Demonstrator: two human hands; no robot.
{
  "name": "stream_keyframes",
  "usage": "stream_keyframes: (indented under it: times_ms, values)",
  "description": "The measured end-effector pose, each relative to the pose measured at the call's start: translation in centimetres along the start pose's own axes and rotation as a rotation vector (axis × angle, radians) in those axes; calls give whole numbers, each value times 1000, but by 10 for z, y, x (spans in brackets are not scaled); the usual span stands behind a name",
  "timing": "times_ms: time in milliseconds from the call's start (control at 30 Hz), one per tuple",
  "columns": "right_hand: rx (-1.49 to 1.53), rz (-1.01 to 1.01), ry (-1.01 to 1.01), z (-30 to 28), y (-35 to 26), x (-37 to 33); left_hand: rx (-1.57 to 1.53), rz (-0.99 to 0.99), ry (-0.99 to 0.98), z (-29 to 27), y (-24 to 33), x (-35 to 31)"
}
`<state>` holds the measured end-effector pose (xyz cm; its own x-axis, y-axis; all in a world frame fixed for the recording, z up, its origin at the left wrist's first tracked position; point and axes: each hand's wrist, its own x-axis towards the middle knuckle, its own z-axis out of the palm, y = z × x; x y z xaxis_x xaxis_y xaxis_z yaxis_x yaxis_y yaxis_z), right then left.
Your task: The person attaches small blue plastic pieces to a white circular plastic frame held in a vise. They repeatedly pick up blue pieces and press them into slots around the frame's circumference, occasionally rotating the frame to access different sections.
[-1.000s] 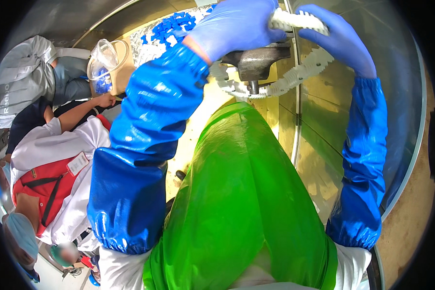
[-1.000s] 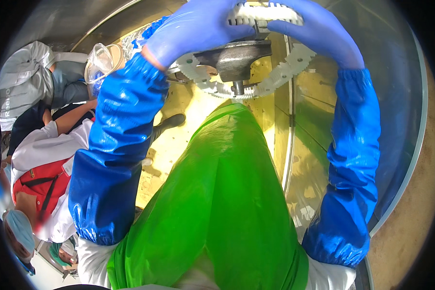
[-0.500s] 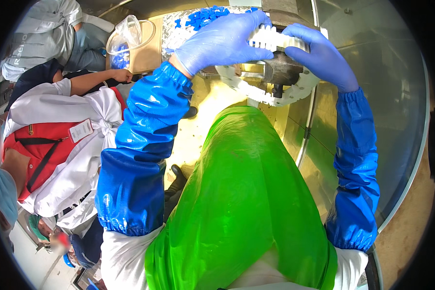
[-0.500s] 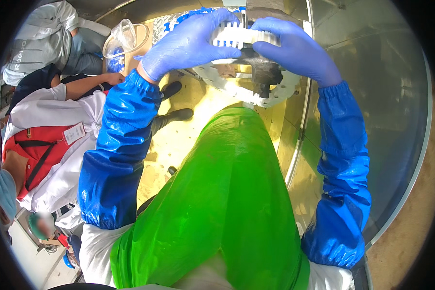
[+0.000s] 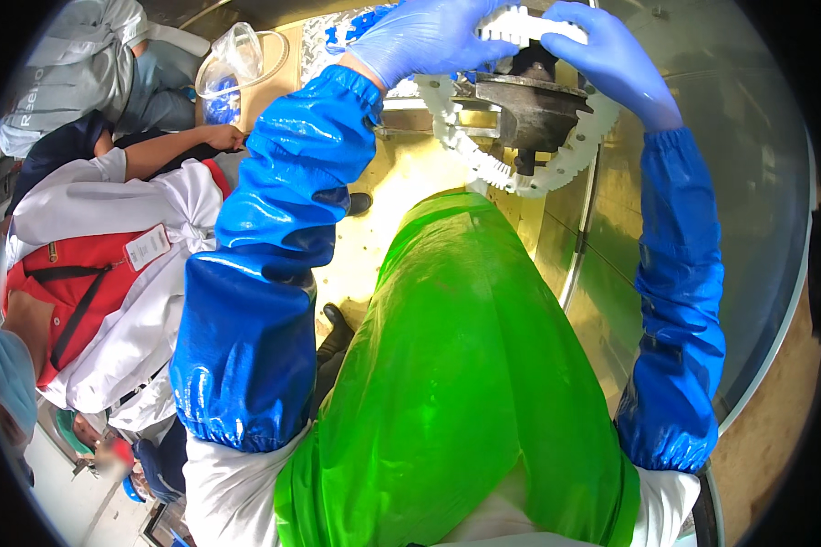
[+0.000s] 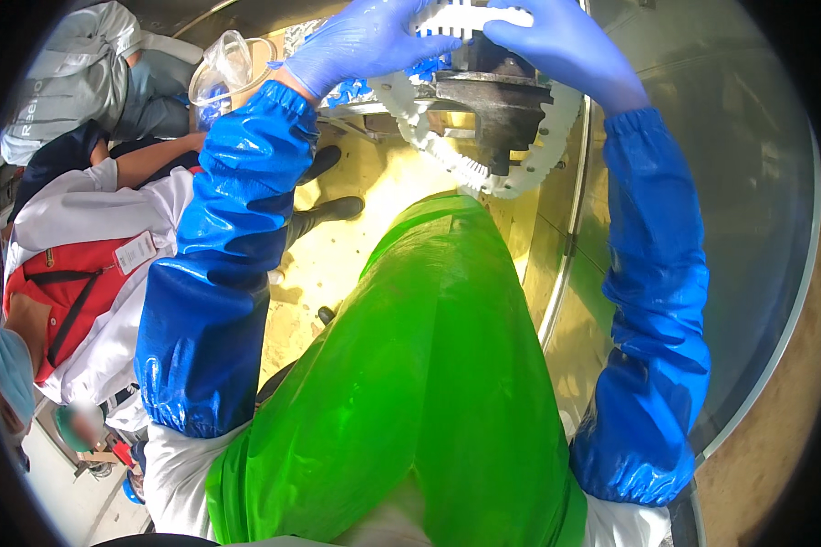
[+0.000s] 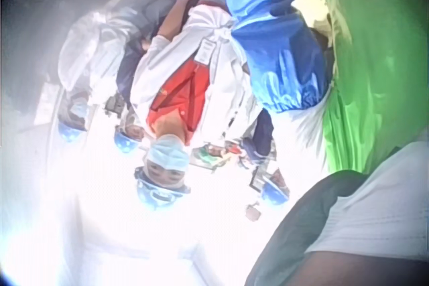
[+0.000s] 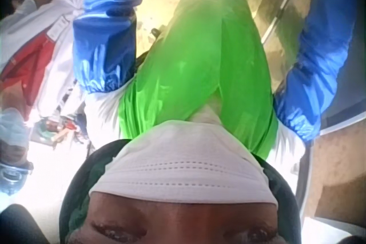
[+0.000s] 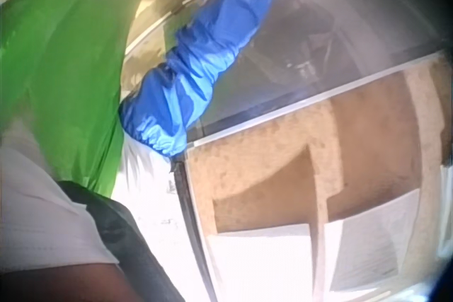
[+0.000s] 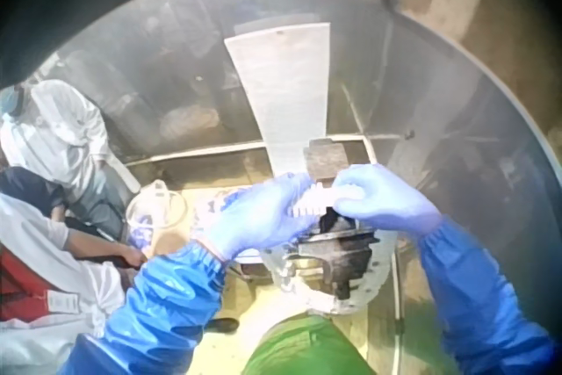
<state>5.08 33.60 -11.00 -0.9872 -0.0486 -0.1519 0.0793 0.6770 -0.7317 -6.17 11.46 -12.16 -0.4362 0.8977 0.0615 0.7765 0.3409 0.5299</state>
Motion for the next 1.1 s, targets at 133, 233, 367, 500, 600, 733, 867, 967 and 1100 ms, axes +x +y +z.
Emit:
stream_keyframes:
  times_ms: [133,233,367,500,600,733,867,967,1100]
  values:
    - [-83,-96,78,8,0,7,6,32,-51,11,-16,3]
    - [-52,-64,46,9,-1,10,20,52,-2,19,-27,2]
    - [-122,-67,37,14,7,15,17,86,22,23,-29,0]
    - [-98,-121,65,31,39,16,106,56,-121,14,-14,7]
    - [-235,-141,27,34,35,17,172,37,-151,10,-7,10]
    - [-519,-161,84,41,34,9,215,80,-143,20,-18,22]
    - [-530,-252,109,29,4,7,265,87,-119,25,-28,21]
    - [-536,-160,95,32,5,7,194,133,-64,30,-32,22]
    - [-463,-195,160,36,2,4,230,102,-10,31,-23,16]
